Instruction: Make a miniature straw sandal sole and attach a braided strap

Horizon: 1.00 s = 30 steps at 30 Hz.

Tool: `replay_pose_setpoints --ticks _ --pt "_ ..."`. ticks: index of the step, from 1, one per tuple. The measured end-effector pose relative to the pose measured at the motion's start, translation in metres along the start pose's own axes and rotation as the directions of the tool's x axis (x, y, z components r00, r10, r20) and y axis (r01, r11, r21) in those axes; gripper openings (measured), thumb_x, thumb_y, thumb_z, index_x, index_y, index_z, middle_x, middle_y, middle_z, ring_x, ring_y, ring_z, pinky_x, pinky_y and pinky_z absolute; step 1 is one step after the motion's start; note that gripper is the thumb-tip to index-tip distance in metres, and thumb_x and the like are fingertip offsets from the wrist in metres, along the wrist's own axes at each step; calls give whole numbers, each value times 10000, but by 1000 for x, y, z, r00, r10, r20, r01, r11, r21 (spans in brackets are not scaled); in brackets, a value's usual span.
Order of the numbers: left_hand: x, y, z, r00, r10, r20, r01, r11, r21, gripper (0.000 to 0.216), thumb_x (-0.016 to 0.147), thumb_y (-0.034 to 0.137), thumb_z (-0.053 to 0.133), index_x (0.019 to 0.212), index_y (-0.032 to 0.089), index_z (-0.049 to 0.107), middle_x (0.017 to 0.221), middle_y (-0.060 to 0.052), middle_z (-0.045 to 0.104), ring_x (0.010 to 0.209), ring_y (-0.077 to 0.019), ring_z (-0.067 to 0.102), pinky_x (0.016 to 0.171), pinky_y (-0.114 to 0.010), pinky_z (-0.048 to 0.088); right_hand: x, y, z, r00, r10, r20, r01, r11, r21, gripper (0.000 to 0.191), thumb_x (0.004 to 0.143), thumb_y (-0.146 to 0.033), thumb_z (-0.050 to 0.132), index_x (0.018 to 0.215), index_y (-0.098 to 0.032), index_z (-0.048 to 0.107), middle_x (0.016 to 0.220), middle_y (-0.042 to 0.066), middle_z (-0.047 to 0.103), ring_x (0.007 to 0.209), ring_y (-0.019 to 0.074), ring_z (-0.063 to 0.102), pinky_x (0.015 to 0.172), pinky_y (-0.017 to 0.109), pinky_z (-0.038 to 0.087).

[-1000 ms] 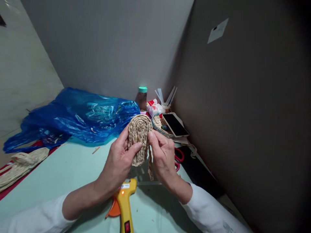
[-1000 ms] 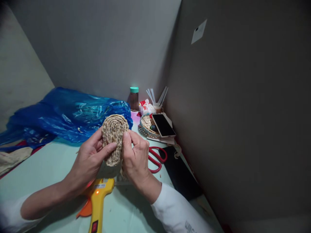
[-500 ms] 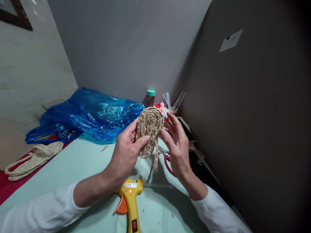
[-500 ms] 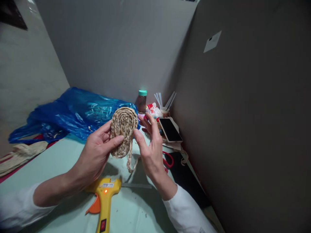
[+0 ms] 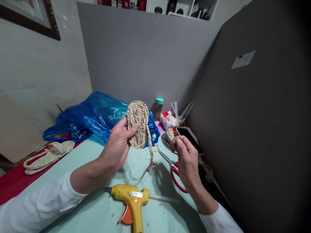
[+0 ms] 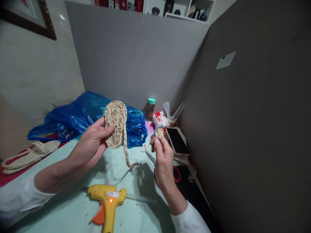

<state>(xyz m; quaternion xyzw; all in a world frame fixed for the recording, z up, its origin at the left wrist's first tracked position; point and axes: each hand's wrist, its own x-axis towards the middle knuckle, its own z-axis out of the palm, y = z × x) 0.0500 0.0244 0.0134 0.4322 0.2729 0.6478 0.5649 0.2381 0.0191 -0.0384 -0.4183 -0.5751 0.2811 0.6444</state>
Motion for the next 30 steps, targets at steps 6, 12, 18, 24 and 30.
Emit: replay_pose_setpoints --ticks 6,12,18,24,30 --pt "-3 12 -24 994 -68 -81 67 998 -16 389 869 183 652 1258 179 636 1156 -89 727 1038 -224 679 910 -332 553 -8 -4 2 988 87 130 -76 993 -89 434 967 -465 496 636 -206 388 608 -45 340 559 114 305 529 270 253" --pt "-16 18 -41 986 -126 -112 121 991 -48 338 875 165 634 1211 150 669 1120 -109 735 1019 -240 685 923 -353 554 -9 -2 2 973 75 217 -33 981 -189 447 925 -437 594 593 -188 428 574 -45 363 536 101 313 513 268 249" --pt "-29 17 -47 969 -242 -52 237 968 -80 300 901 204 606 1195 160 648 990 -116 750 782 -222 720 675 -320 604 -15 3 10 920 27 390 -13 999 -38 140 914 -306 635 943 -208 730 870 42 730 725 167 651 662 290 505" --pt "-34 8 -43 913 -407 37 409 906 -112 252 883 235 632 1116 142 663 917 -135 751 673 -200 711 580 -266 588 -17 -6 13 932 8 362 42 991 -129 151 901 -271 651 773 -204 694 752 -1 686 690 134 609 668 265 453" --pt "-39 -3 -31 854 -499 146 515 852 -95 372 716 145 802 1071 158 689 868 -77 727 642 -149 682 605 -226 582 -20 -14 11 959 40 280 29 971 -239 273 953 -284 542 694 -199 528 621 -47 473 585 104 437 577 251 333"
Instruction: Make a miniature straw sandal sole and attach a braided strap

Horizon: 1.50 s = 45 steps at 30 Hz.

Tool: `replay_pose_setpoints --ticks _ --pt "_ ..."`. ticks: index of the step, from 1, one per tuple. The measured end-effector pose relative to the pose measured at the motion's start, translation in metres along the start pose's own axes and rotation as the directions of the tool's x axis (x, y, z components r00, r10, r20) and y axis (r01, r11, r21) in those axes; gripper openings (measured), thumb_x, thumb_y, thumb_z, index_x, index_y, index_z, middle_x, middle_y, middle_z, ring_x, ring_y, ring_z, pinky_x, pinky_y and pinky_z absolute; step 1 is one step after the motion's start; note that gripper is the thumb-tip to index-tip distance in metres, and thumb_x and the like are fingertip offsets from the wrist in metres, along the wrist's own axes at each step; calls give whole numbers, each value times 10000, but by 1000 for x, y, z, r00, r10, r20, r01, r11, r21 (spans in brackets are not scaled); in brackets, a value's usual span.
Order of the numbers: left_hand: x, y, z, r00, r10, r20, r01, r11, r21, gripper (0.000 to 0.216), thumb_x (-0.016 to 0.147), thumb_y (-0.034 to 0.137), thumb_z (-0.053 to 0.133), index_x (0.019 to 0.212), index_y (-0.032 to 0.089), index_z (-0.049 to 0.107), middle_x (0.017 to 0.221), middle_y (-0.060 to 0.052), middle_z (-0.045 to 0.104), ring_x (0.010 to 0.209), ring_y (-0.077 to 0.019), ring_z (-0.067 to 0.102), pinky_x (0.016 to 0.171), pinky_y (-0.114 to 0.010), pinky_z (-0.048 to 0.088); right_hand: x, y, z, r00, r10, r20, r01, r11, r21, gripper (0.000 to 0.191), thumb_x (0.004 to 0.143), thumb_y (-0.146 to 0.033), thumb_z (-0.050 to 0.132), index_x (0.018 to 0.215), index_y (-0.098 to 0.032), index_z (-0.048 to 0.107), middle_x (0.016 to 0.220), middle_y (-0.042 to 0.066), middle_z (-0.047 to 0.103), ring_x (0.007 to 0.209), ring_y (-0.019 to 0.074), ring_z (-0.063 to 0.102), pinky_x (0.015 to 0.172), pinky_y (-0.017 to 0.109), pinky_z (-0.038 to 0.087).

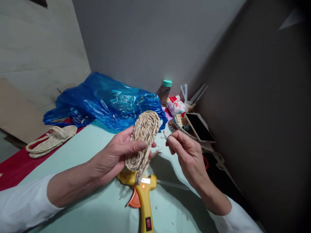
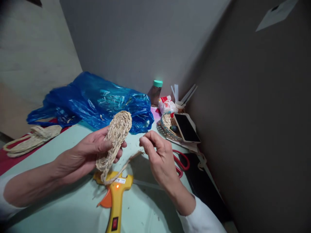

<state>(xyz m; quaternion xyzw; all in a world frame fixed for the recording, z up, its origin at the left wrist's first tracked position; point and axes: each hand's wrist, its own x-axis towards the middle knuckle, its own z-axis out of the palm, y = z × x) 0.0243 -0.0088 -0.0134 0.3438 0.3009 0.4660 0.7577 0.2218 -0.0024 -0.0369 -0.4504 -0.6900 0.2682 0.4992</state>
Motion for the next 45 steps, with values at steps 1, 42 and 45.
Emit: replay_pose_setpoints --ticks 1,42,45 --pt "1 -1 3 1000 -12 12 12 1000 1 382 698 144 816 1059 158 692 847 -69 721 634 -144 676 607 -223 580 -1 -1 0 1000 -7 -9 7 1000 -2 290 958 -293 530 685 -199 512 616 -48 456 579 103 420 574 253 323" --pt "7 -26 0 935 -241 260 197 963 184 199 747 166 724 900 137 600 701 -12 586 580 -93 542 549 -200 441 0 7 8 899 23 437 -384 520 763 815 767 -257 816 1463 -259 392 1285 96 637 1213 257 591 998 418 496" --pt "7 -29 1 935 -245 256 202 962 183 213 749 163 718 919 135 594 732 -19 587 600 -95 546 570 -210 445 2 9 6 886 -1 464 -394 526 753 803 768 -251 802 1460 -258 396 1294 96 629 1240 262 569 1010 416 484"
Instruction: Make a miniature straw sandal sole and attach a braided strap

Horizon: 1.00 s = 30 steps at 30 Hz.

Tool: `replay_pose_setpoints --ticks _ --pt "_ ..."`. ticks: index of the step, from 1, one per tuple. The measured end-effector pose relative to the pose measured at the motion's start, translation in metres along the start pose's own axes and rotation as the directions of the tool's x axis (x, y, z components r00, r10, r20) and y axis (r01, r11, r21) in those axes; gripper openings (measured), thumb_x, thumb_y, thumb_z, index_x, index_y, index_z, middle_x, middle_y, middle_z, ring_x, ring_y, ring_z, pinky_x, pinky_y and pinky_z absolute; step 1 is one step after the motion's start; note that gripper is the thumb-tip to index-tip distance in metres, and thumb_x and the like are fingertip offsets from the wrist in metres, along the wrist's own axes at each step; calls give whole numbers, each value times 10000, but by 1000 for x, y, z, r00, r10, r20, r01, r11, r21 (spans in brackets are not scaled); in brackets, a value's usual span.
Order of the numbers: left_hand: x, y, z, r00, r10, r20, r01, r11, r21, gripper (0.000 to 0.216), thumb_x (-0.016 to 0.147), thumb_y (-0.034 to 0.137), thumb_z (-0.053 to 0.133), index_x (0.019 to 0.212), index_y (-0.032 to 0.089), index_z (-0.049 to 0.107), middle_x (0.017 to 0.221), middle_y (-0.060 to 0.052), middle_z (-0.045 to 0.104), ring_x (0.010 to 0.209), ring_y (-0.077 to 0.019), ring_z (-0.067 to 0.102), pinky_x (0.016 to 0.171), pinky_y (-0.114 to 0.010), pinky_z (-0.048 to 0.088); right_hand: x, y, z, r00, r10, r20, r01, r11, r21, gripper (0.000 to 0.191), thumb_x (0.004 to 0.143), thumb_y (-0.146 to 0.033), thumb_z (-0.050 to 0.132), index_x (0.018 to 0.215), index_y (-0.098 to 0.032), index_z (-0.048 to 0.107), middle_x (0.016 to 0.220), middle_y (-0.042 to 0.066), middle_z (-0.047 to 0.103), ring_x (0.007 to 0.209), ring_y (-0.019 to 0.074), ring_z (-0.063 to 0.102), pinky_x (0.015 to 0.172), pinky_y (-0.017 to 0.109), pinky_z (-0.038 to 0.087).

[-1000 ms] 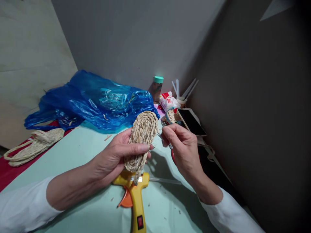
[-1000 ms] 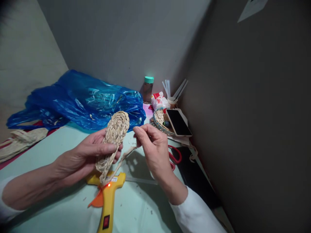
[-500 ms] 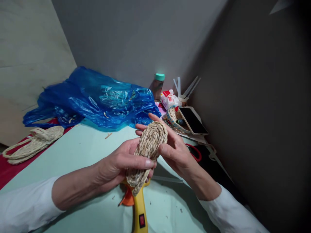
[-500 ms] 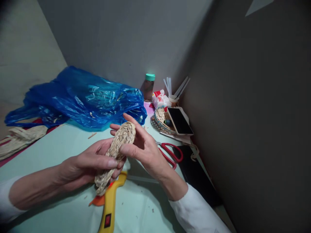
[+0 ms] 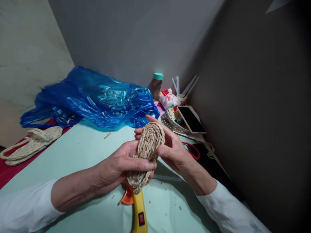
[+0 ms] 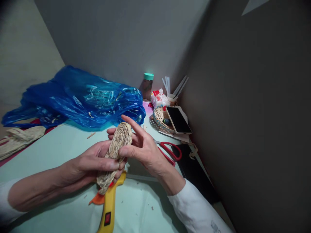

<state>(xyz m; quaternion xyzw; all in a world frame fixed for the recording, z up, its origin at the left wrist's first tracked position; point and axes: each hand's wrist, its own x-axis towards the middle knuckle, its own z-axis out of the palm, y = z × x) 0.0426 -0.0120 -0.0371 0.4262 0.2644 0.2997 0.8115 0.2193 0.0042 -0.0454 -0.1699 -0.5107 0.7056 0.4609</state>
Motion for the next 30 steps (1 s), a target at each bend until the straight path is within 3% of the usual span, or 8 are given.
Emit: replay_pose_setpoints --ticks 5,9,13,16,19,21,25,30 --pt "-2 -1 4 1000 2 -6 -2 1000 24 266 740 198 738 955 131 595 729 -29 606 606 -105 563 564 -211 456 0 1 -2 994 -4 108 -2 998 56 788 778 -313 739 1462 -175 373 1414 156 541 1350 325 469 1126 513 352" --pt "-5 3 9 1000 8 -28 -8 1000 -14 291 720 196 758 945 135 585 746 -25 614 611 -103 585 577 -208 489 0 6 0 993 5 122 -12 998 55 782 780 -422 726 1440 -154 404 1437 172 522 1370 353 441 1126 539 342" --pt "-3 5 8 991 29 -127 -31 999 -11 328 717 180 780 977 153 582 771 -15 621 619 -115 615 557 -208 506 2 1 -1 997 -64 -50 65 998 21 667 774 -495 730 1347 -219 530 1443 116 533 1348 312 469 1096 464 391" --pt "1 6 4 971 58 -233 -56 998 14 335 730 170 778 1007 148 592 797 -21 629 627 -107 609 562 -201 508 6 -9 -9 958 -175 -228 191 981 47 527 809 -534 690 1247 -250 617 1391 72 576 1300 246 508 1057 390 437" --pt "5 6 -1 948 85 -308 -81 996 27 376 743 175 774 1073 150 596 836 -38 651 637 -111 607 583 -217 518 11 -14 -21 865 -247 -437 279 960 10 279 837 -399 707 1048 -216 700 1121 39 677 999 127 628 903 243 509" --pt "7 7 -2 943 106 -315 -106 994 16 405 744 185 778 1106 153 598 871 -53 671 658 -126 622 608 -236 533 13 -13 -28 822 -238 -517 269 963 -15 172 788 -307 771 888 -184 704 849 -6 649 726 61 584 719 157 506" --pt "5 9 -4 947 147 -285 -162 986 -28 410 751 216 782 1124 154 622 927 -71 702 705 -147 652 650 -253 551 14 -9 -28 828 -212 -519 240 971 -13 236 723 -293 830 731 -152 641 593 -63 465 502 33 390 489 130 394" --pt "3 12 -5 941 149 -304 -202 968 -151 350 810 307 724 1114 148 655 855 -86 719 694 -182 673 644 -284 571 8 -14 -17 837 -183 -515 155 983 -97 389 838 -409 729 602 -160 546 457 -86 323 403 33 227 366 148 209"
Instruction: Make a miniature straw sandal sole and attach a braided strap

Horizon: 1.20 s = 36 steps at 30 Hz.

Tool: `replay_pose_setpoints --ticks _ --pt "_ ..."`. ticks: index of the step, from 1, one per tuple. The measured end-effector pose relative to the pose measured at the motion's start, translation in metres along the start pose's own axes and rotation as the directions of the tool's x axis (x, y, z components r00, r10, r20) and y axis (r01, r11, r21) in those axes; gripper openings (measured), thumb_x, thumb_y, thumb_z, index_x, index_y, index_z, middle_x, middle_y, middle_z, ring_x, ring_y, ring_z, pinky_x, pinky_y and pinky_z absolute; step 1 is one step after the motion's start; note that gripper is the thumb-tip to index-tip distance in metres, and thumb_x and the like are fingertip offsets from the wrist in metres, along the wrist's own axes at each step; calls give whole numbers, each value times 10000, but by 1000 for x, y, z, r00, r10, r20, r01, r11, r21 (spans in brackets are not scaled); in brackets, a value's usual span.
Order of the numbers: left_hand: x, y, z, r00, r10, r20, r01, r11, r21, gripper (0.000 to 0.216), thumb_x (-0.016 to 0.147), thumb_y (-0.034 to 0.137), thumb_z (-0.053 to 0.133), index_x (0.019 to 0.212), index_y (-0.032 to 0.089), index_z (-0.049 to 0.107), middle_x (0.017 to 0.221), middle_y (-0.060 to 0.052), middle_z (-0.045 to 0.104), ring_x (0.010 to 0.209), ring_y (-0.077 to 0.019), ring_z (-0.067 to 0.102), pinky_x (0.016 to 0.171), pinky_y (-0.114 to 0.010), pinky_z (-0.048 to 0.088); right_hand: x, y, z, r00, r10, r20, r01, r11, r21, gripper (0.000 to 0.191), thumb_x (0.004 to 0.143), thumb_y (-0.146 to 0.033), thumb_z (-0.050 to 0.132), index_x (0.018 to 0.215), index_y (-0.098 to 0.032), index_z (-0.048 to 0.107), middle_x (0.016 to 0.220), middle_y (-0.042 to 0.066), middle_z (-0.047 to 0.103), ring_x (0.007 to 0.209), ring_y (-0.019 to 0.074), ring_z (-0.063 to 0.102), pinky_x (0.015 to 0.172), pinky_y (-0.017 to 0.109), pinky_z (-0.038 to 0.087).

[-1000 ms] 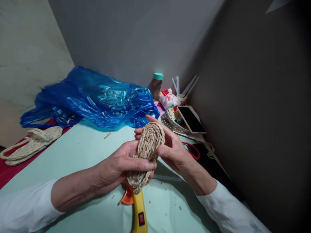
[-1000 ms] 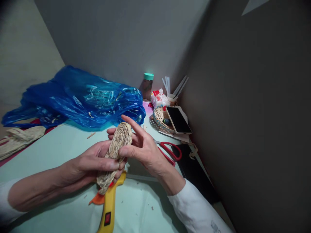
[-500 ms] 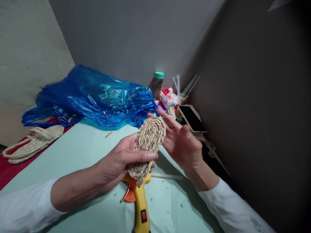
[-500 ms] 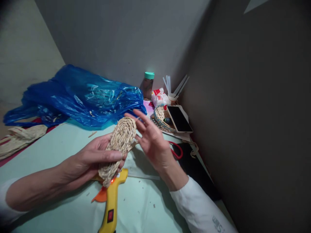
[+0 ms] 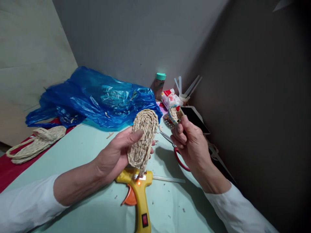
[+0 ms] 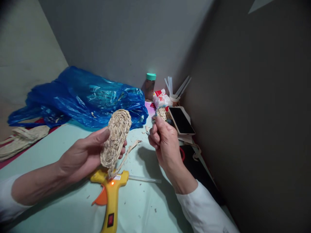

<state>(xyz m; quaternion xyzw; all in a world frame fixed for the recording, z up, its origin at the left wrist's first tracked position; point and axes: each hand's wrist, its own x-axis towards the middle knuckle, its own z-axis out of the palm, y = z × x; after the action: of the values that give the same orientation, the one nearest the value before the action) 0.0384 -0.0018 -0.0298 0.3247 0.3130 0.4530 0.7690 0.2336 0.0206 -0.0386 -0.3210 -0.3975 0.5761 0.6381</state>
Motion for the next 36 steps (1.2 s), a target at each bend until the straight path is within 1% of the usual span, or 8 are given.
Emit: replay_pose_setpoints --ticks 3,6,10,15,23,28,33,36 --pt "3 3 3 998 1 -56 -6 997 -80 322 878 348 633 1124 143 668 913 -117 738 718 -215 698 665 -326 594 -3 -2 1 1000 10 -26 -13 995 -100 409 839 -448 720 595 -158 566 411 -87 326 371 28 225 352 159 176" --pt "5 7 7 992 -26 -121 11 993 -119 325 943 372 528 1117 144 680 951 -121 750 739 -225 720 667 -338 606 -2 0 0 1000 -31 0 31 989 -146 255 853 -375 717 737 -153 668 466 -61 463 396 37 346 381 155 287" --pt "5 9 10 973 -129 -192 111 988 -104 477 981 488 394 1034 132 707 821 -120 752 635 -207 709 547 -292 585 -2 6 0 996 -50 71 59 989 -133 107 874 -262 689 911 -163 709 736 13 674 560 66 537 506 168 446" --pt "6 6 7 970 -134 -204 128 991 -46 543 979 532 363 1011 117 712 702 -113 729 479 -173 639 455 -263 532 -4 17 2 985 7 172 18 989 -146 129 835 -215 723 960 -184 714 801 4 687 614 75 581 610 205 499" --pt "13 1 -3 969 167 -181 -147 982 115 410 923 489 546 1055 137 709 799 -95 746 709 -246 713 634 -340 587 -16 21 9 894 262 363 -168 948 -270 285 833 -338 738 1061 -196 641 924 33 649 769 127 604 667 249 500" --pt "14 -1 -3 949 299 -100 -277 942 188 414 827 524 677 1004 153 725 849 -71 743 849 -265 697 735 -357 573 -21 23 19 896 309 319 -184 912 -366 471 747 -337 808 1139 -200 586 928 28 656 849 167 639 744 282 519" --pt "19 7 -8 938 341 -58 -315 913 260 253 774 349 772 918 142 745 901 -62 730 847 -201 657 793 -308 534 -22 19 22 918 244 312 -116 919 -377 405 755 -347 795 1083 -183 623 982 44 695 888 179 648 752 280 512" --pt "26 15 -18 870 472 -141 -407 850 336 190 775 295 768 888 144 742 852 -27 694 728 -116 595 737 -227 503 -19 14 18 959 148 242 -30 902 -431 320 791 -338 756 1043 -172 651 954 37 688 824 156 624 689 255 479"
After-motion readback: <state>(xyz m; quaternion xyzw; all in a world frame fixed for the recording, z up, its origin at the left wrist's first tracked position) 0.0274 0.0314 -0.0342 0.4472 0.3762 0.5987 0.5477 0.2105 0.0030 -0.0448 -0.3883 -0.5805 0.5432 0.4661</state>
